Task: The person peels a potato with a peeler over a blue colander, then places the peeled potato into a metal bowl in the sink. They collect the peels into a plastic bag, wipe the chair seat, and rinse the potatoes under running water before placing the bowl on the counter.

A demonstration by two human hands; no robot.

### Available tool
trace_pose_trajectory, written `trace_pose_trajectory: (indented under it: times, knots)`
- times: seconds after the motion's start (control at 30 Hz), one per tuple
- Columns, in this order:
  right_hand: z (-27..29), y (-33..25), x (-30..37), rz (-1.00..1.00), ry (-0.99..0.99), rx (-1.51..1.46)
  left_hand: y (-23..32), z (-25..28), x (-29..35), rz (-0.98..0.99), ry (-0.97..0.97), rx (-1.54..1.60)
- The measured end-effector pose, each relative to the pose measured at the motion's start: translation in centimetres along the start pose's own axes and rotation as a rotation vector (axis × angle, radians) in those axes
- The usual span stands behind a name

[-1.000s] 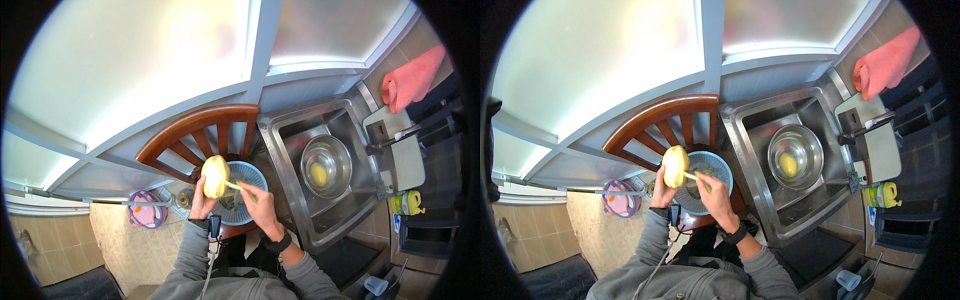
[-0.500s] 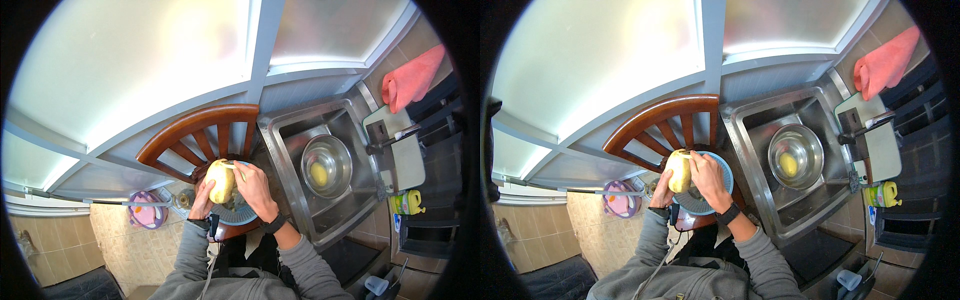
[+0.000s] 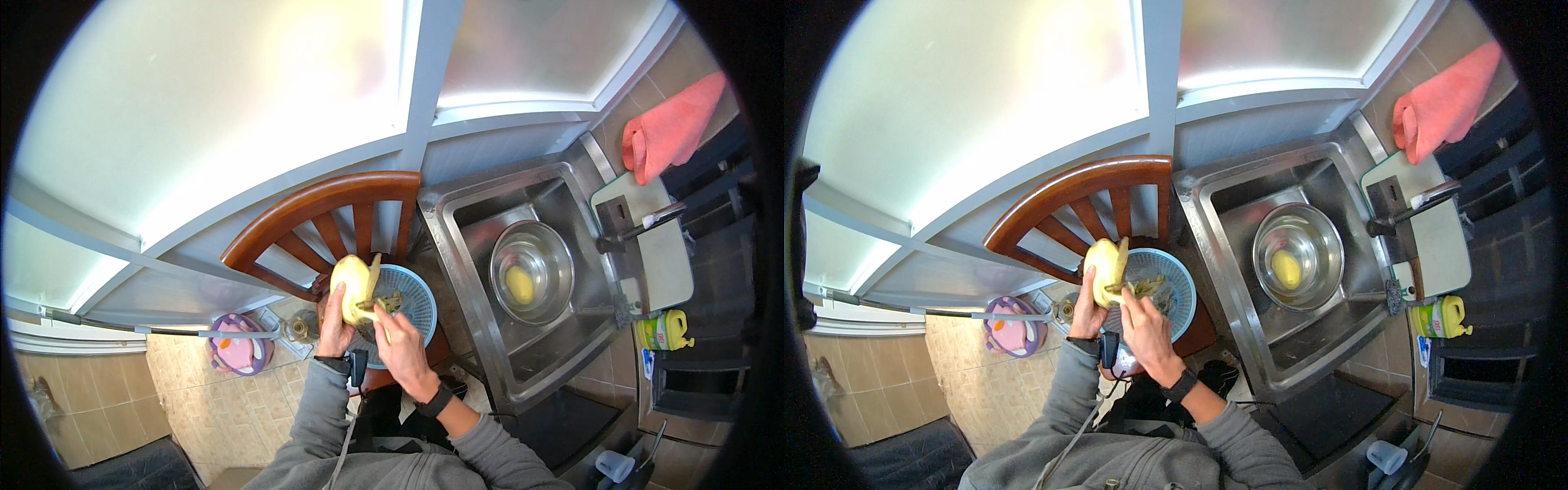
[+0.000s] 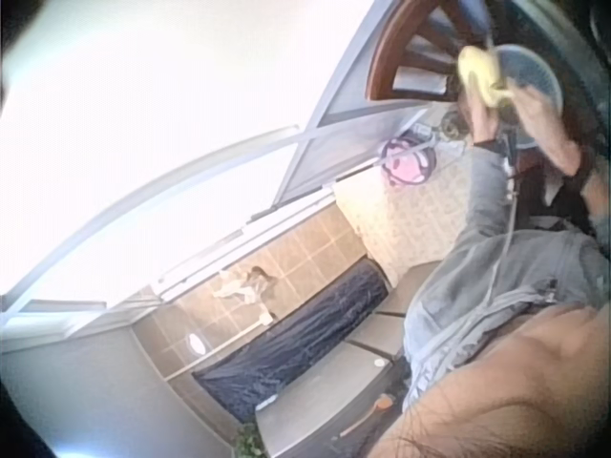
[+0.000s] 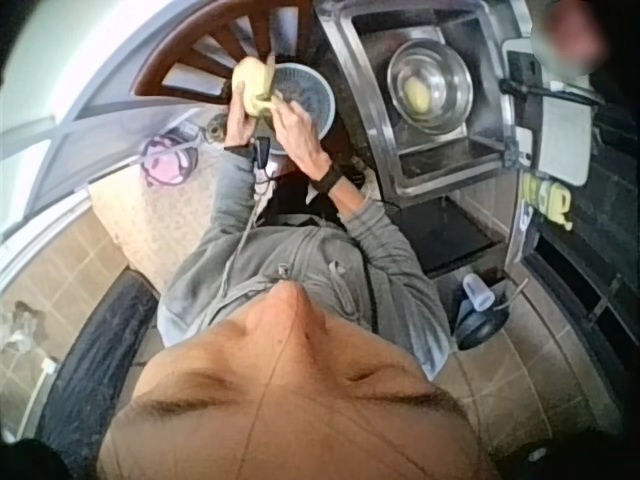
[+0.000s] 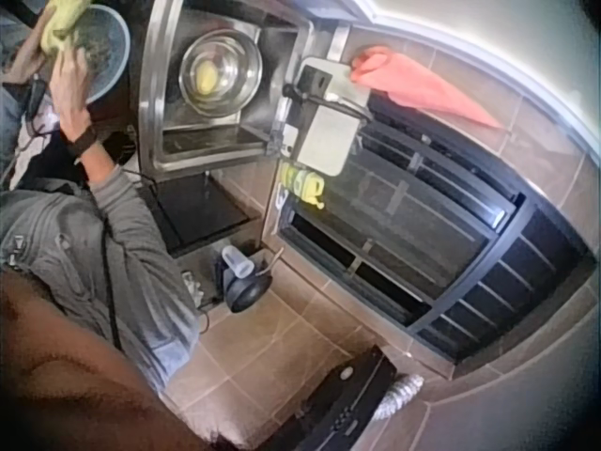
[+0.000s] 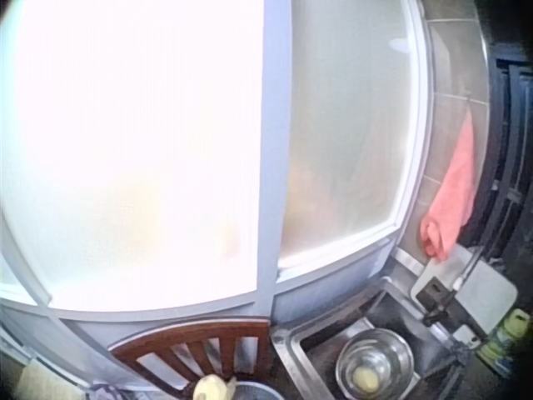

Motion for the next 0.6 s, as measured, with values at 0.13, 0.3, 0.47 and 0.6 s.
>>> trace_pose_trajectory:
  times: [0.13,0.3,0.47,0.6]
  knots:
    - [-2.4,0.7,2.8,-0.123,-0.182,-0.077,0.1,0.7,-0.2,0.101,0.167,-0.146]
    - [1.3,1.4,2.0,-0.113,-0.03,-0.14,0.9,-2.1,0.2,0.048,-0.107,-0.002]
    - [5.6,0.7,-3.4,0.054,0.155,-0.155,-0.7,-1.1,0.7,0.201,-0.083,0.107]
    - [5.2,1.4,-7.1,0.014,0.091,-0.207,-1.9,-0.4,0.9,0.273,-0.096,0.011]
Point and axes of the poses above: each hand's wrist, its own x-axis away from the middle knuckle, its own z-axis out of the back of the hand, y = z × x, the point moved 9 cm from there along -x, towards the middle knuckle, and after that the axes turned 8 degrees about z, right-handed, at the moved point
